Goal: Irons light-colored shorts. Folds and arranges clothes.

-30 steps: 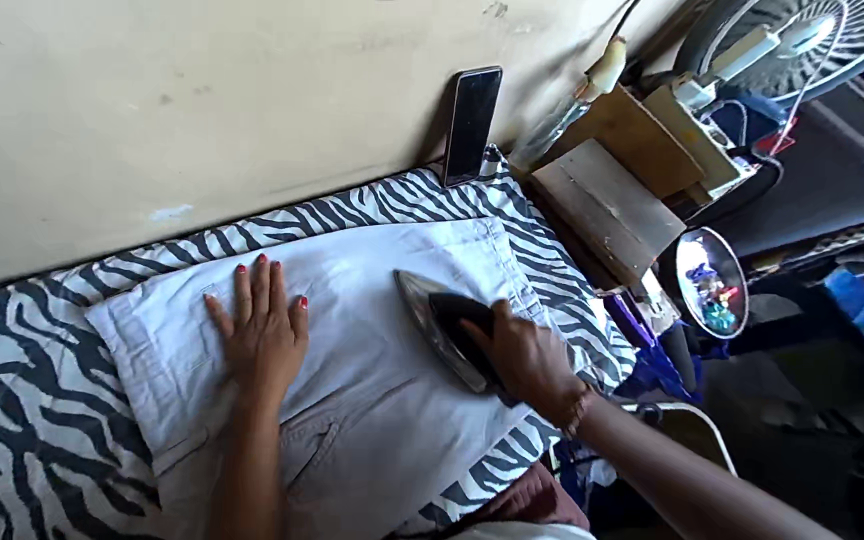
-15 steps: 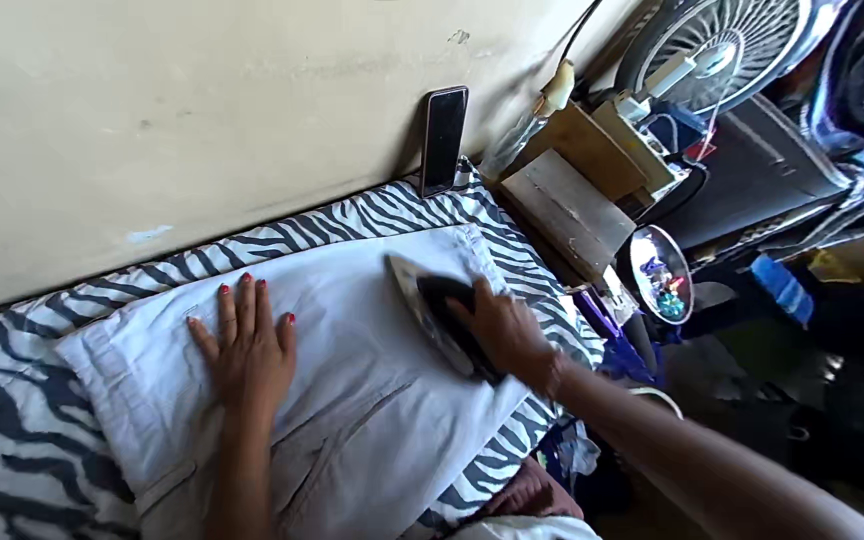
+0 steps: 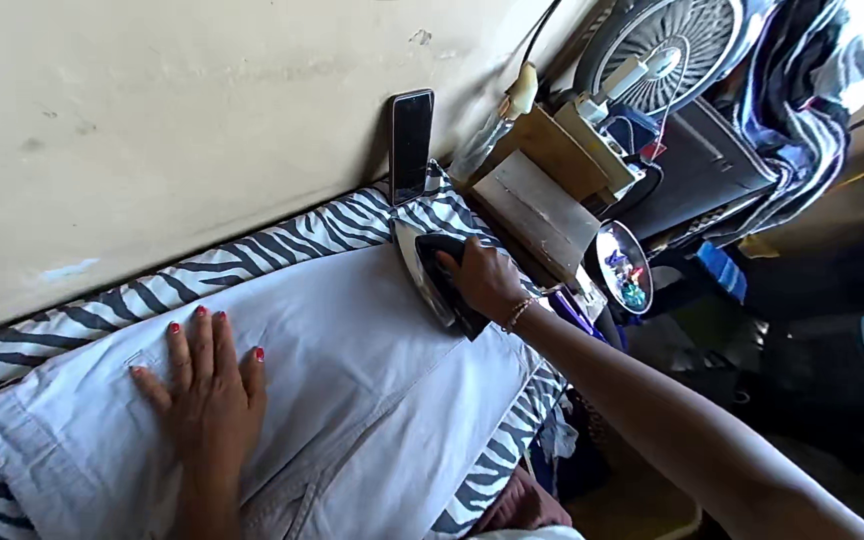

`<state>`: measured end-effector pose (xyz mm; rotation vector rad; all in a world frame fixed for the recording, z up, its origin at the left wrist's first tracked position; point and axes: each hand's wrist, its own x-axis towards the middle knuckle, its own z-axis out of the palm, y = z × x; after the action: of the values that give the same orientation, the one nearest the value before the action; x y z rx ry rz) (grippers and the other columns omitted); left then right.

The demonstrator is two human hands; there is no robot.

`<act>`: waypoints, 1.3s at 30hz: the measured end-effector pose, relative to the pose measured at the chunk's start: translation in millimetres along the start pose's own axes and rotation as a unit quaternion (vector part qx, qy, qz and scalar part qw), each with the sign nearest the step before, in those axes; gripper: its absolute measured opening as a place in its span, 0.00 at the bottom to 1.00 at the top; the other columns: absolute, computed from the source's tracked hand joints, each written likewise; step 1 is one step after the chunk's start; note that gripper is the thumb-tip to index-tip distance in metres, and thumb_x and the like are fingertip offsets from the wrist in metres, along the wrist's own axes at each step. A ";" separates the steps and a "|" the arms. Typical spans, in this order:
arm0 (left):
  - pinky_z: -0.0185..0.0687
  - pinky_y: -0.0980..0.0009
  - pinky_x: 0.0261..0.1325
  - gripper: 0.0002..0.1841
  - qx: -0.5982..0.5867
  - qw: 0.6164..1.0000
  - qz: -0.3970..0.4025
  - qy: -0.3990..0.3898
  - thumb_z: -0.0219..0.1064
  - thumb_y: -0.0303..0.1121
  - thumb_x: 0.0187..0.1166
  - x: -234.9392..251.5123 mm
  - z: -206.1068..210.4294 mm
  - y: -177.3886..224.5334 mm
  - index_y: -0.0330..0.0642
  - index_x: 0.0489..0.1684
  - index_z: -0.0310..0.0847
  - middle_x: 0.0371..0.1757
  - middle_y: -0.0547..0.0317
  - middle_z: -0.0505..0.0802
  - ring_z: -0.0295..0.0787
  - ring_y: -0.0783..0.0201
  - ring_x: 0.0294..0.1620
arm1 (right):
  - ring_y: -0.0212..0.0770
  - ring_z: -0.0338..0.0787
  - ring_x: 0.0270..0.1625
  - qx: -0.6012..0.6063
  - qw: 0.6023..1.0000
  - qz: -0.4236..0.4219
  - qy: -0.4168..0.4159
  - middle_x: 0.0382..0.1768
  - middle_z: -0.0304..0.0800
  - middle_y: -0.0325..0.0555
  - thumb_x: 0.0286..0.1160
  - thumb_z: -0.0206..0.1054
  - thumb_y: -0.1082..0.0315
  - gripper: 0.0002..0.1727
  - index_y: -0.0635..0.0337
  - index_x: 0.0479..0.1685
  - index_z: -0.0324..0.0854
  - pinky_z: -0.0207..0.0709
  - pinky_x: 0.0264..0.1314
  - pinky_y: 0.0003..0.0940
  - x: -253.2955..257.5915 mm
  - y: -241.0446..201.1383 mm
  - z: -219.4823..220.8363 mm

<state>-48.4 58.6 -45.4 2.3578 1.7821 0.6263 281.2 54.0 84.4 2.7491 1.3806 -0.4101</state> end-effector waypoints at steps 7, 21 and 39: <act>0.23 0.20 0.84 0.39 0.006 1.000 0.008 -0.008 0.38 0.57 0.88 0.5 1.5 -5.0 0.39 0.92 0.58 0.93 0.43 0.61 0.44 0.33 0.94 | 0.68 0.90 0.63 -0.004 0.999 -0.035 -0.005 0.55 0.89 0.69 0.91 0.52 0.40 0.36 0.71 0.66 0.75 0.81 0.59 0.64 25.3 -11.7 -9.7; 0.24 0.19 0.82 0.39 0.005 0.999 0.009 -0.038 0.38 0.60 0.87 -5.8 -10.9 -8.8 0.42 0.91 0.60 0.92 0.40 0.62 0.42 0.29 0.94 | 0.69 0.91 0.60 0.018 0.995 0.077 -0.068 0.51 0.89 0.71 0.92 0.53 0.42 0.36 0.73 0.69 0.72 0.81 0.62 0.64 -47.8 74.3 0.7; 0.63 0.24 0.73 0.22 0.002 0.969 0.101 -0.226 0.67 0.30 0.83 109.6 -56.3 -11.2 0.34 0.76 0.78 0.72 0.28 0.83 0.76 0.26 0.75 | 0.74 0.94 0.45 0.038 0.998 -0.021 -0.036 0.39 0.92 0.71 0.89 0.58 0.43 0.34 0.73 0.65 0.75 0.84 0.46 0.68 -115.6 137.7 28.5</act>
<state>-56.3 156.8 29.5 2.4488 1.3602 0.0847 318.3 -123.9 74.3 2.7378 1.4366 -0.5708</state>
